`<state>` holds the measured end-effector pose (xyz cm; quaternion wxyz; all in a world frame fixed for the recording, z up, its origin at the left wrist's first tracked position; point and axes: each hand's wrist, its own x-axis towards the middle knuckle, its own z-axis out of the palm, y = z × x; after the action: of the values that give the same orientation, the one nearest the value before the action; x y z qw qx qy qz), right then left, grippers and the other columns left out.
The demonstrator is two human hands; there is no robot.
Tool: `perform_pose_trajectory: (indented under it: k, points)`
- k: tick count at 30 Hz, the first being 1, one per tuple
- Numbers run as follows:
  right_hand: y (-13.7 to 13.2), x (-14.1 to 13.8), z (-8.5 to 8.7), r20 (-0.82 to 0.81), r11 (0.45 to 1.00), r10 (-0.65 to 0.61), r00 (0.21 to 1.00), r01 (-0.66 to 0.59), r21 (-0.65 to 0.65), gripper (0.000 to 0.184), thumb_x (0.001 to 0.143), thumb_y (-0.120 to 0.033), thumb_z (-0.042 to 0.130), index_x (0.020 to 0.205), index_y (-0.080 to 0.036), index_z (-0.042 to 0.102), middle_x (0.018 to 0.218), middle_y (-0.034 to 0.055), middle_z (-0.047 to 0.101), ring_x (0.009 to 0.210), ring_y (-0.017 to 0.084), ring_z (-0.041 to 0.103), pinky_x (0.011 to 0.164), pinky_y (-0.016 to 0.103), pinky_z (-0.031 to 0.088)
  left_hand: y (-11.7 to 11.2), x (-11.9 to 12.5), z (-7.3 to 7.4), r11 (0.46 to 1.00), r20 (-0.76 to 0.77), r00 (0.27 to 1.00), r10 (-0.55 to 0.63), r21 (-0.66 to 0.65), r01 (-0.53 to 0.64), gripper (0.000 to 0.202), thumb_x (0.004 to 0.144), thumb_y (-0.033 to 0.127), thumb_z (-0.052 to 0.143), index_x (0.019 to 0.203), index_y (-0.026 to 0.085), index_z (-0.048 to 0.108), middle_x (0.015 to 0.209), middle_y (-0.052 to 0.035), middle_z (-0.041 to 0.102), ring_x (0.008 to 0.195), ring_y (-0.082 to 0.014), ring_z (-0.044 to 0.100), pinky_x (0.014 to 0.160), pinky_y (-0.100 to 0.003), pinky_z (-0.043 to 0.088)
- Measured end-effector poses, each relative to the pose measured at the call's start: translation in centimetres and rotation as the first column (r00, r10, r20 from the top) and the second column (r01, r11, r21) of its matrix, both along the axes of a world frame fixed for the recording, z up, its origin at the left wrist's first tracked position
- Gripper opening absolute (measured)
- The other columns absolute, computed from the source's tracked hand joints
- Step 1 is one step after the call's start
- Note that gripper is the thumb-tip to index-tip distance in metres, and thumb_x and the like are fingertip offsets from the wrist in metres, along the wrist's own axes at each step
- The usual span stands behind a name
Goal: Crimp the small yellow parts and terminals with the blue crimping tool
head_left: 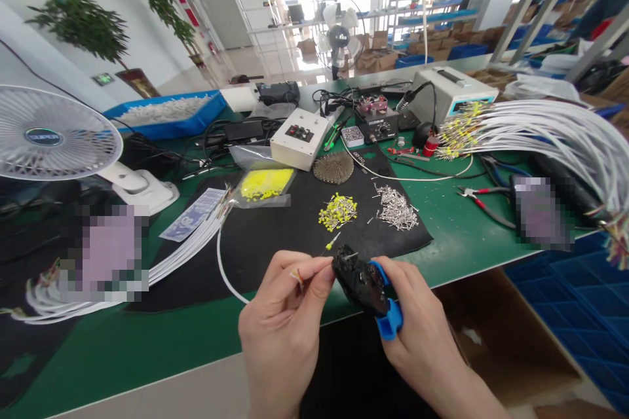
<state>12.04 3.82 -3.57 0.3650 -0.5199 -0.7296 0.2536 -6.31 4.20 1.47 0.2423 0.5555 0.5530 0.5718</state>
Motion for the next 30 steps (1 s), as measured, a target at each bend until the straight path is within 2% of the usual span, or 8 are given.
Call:
perform_pose_trajectory:
  k: [4,9,16,21,26,30]
  points:
    - [-0.1,-0.1,-0.2,0.013,1.0,-0.006,1.0,0.006,0.03,0.066,0.082,-0.005,0.052,0.143,-0.03,0.046,0.126,0.0102,0.058,0.114,0.032,0.057,0.094,0.05,0.051,0.0,-0.1,-0.5,1.0,0.005,1.0,-0.004,0.0,0.004,0.016,0.093,0.017,0.075,0.105,0.027,0.079,0.097,-0.0007,0.063,0.088,-0.0126,0.061,0.07,-0.023,0.046]
    - [-0.2,-0.3,-0.1,0.01,1.0,-0.013,1.0,0.013,0.02,0.064,0.085,-0.006,0.051,0.143,-0.03,0.045,0.125,0.0098,0.059,0.114,0.031,0.056,0.094,0.05,0.051,0.1,0.1,-0.7,0.999,0.068,0.998,-0.007,0.041,0.004,0.018,0.092,0.013,0.076,0.105,0.025,0.079,0.095,-0.0011,0.063,0.088,-0.0136,0.06,0.072,-0.024,0.046]
    - [0.3,0.0,-0.6,-0.035,1.0,-0.013,0.999,0.013,0.019,0.063,0.083,-0.008,0.056,0.142,-0.026,0.046,0.126,0.0104,0.061,0.116,0.031,0.058,0.098,0.049,0.05,-0.1,0.2,0.0,1.0,-0.025,0.999,0.024,0.017,-0.024,0.018,0.093,0.016,0.076,0.107,0.027,0.08,0.095,-0.0007,0.063,0.086,-0.0117,0.061,0.07,-0.023,0.046]
    - [0.4,0.4,-0.7,-0.023,1.0,0.002,1.0,-0.002,0.027,0.048,0.086,-0.01,0.057,0.131,-0.024,0.051,0.119,0.0105,0.063,0.109,0.03,0.06,0.093,0.047,0.051,0.2,0.6,0.5,0.998,-0.02,0.998,0.055,0.039,-0.055,0.01,0.092,0.019,0.077,0.1,0.024,0.08,0.093,-0.0017,0.063,0.081,-0.0116,0.06,0.063,-0.022,0.044]
    - [0.4,0.6,-0.6,-0.022,1.0,-0.004,1.0,0.004,-0.005,0.057,0.081,-0.007,0.062,0.135,-0.024,0.05,0.123,0.0099,0.062,0.114,0.03,0.06,0.097,0.046,0.049,0.2,1.0,1.1,0.997,-0.055,0.997,0.06,0.059,-0.057,0.008,0.093,0.019,0.076,0.098,0.023,0.08,0.09,-0.0022,0.062,0.075,-0.0117,0.058,0.059,-0.024,0.042]
    - [0.9,0.8,-0.4,-0.048,0.999,0.012,0.999,-0.014,-0.035,0.054,0.077,-0.004,0.061,0.126,-0.025,0.055,0.113,0.0066,0.065,0.105,0.028,0.062,0.09,0.041,0.049,0.1,1.2,1.3,0.996,-0.11,0.992,0.061,0.065,-0.054,0.01,0.093,0.019,0.075,0.1,0.024,0.08,0.09,-0.0003,0.062,0.073,-0.0098,0.057,0.06,-0.023,0.042]
